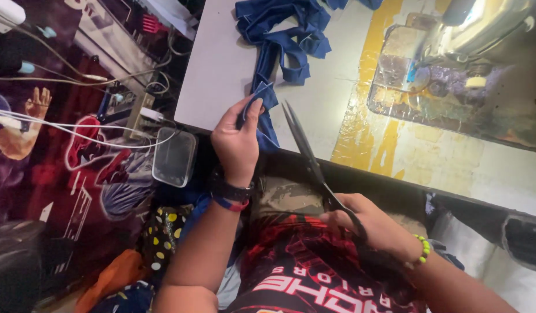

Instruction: Trimming the edges of blue fabric strips using a pair of scissors

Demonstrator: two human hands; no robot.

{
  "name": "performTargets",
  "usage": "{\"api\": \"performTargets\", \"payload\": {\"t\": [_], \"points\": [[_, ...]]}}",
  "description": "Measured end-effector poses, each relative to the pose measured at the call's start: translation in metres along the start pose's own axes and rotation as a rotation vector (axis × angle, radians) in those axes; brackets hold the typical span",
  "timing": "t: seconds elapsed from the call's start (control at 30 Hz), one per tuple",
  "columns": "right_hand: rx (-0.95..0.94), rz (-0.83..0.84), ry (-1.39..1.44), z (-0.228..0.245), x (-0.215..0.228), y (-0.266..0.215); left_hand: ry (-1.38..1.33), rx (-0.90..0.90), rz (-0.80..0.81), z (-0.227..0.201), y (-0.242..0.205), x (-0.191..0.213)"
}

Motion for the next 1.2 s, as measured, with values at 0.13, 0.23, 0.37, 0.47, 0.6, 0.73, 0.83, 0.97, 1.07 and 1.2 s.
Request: {"api": "performTargets", "payload": {"t": [0.13,0.23,0.37,0.47,0.6,0.73,0.83,0.97,1.07,1.2], "points": [[-0.019,0.003,-0.003,0.011,-0.013,0.006,0.057,-0.106,-0.044,-0.02,-0.018,0.009],[-0.038,0.001,0.02,0.006,-0.017,0.013,0.119,-0.181,-0.068,-0.023,-0.029,0.011],[0.015,-0.03,0.045,0.011,-0.017,0.016,0.0,-0.137,-0.041,-0.015,-0.035,0.004],[0.024,-0.058,0.055,0.012,-0.02,0.014,-0.04,-0.147,-0.042,-0.012,-0.041,0.001],[0.048,-0.089,0.069,0.003,-0.021,0.015,-0.1,-0.165,-0.055,-0.012,-0.049,-0.003],[0.097,-0.105,0.065,0.012,-0.022,0.012,-0.158,-0.13,-0.03,0.0,-0.054,-0.012],[0.103,-0.101,0.069,0.008,-0.025,0.01,-0.276,-0.093,-0.029,0.002,-0.057,-0.02],[0.109,-0.127,0.094,0.003,-0.025,0.008,-0.34,-0.025,-0.035,0.005,-0.059,-0.028],[0.124,-0.152,0.128,-0.005,-0.025,0.006,-0.34,-0.008,-0.025,0.005,-0.061,-0.036],[0.15,-0.169,0.145,-0.004,-0.024,0.002,-0.334,-0.004,-0.009,0.001,-0.065,-0.044]]}}
Point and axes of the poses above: each hand's wrist, its own y-axis towards the middle knuckle, its own x-axis out of the back of the hand, z = x × y, the point moved 9 cm from there along y, towards the middle knuckle, and after that the axes turned 4 degrees about x, right-handed, at the moved point
